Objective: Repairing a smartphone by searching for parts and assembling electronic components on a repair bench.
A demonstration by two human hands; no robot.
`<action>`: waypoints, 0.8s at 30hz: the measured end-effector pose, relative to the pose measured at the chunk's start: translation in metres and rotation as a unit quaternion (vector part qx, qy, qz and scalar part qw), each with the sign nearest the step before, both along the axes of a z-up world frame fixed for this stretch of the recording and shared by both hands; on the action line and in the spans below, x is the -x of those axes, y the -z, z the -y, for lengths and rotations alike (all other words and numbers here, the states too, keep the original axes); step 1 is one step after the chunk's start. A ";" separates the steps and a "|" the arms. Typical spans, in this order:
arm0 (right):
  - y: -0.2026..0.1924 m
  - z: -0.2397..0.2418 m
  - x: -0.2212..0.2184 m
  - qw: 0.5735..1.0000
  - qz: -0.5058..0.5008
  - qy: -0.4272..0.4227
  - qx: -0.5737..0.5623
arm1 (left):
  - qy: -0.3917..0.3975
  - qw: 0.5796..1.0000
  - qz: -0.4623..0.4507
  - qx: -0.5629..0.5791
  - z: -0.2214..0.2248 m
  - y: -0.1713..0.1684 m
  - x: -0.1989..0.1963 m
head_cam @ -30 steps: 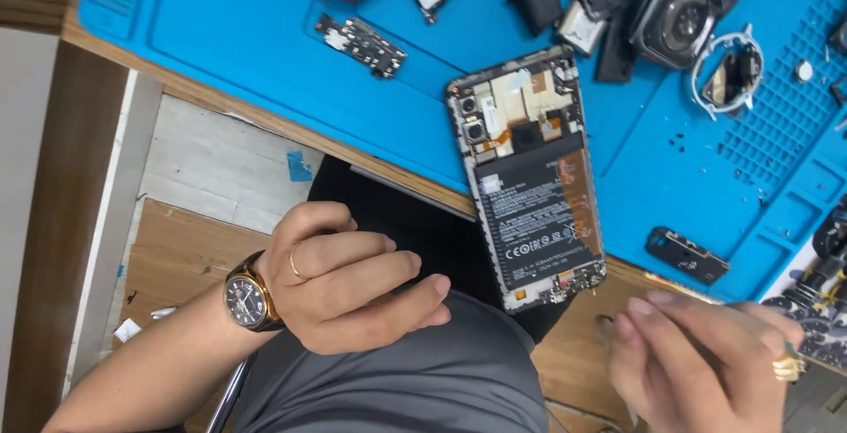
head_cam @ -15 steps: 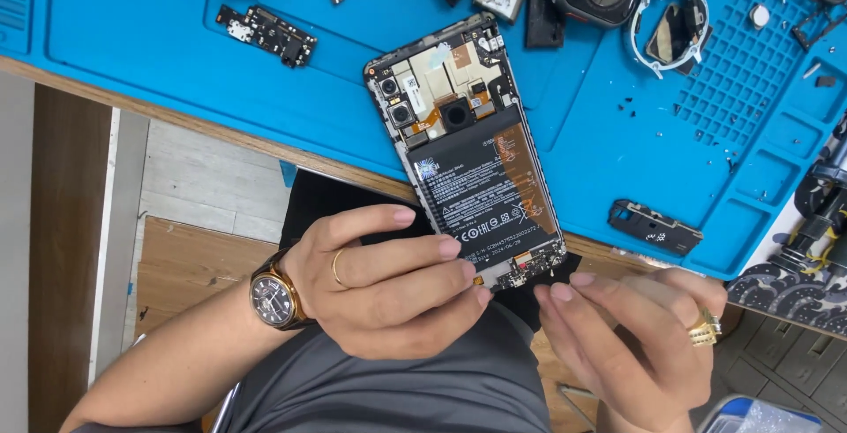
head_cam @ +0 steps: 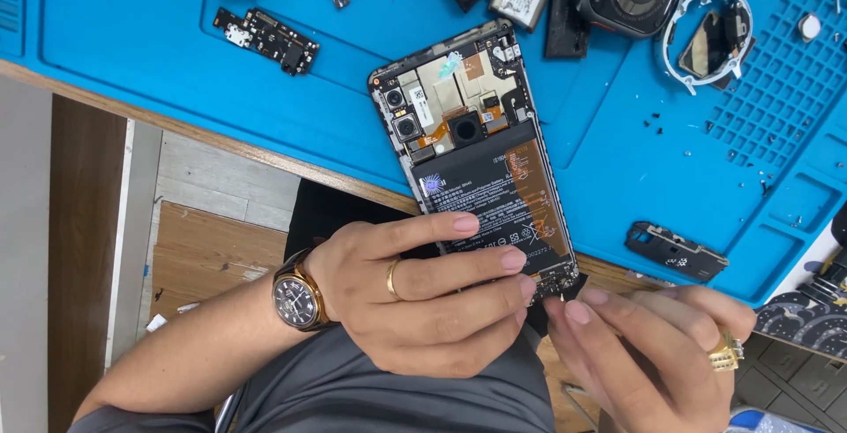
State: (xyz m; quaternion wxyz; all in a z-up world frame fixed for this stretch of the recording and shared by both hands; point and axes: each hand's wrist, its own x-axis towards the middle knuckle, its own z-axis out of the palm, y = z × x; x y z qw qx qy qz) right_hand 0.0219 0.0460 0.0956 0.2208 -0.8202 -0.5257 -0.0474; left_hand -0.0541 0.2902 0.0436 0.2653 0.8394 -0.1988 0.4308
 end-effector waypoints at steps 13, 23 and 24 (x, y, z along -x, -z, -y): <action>-0.003 0.009 -0.001 0.993 -0.017 0.016 0.115 | 0.011 0.999 -0.024 0.031 0.000 0.003 -0.006; -0.005 0.014 -0.008 0.996 -0.048 0.015 0.078 | 0.041 0.993 -0.104 0.039 -0.003 -0.020 -0.001; -0.010 0.010 -0.006 0.993 -0.073 0.025 0.090 | 0.033 0.989 -0.130 0.056 -0.001 -0.024 -0.001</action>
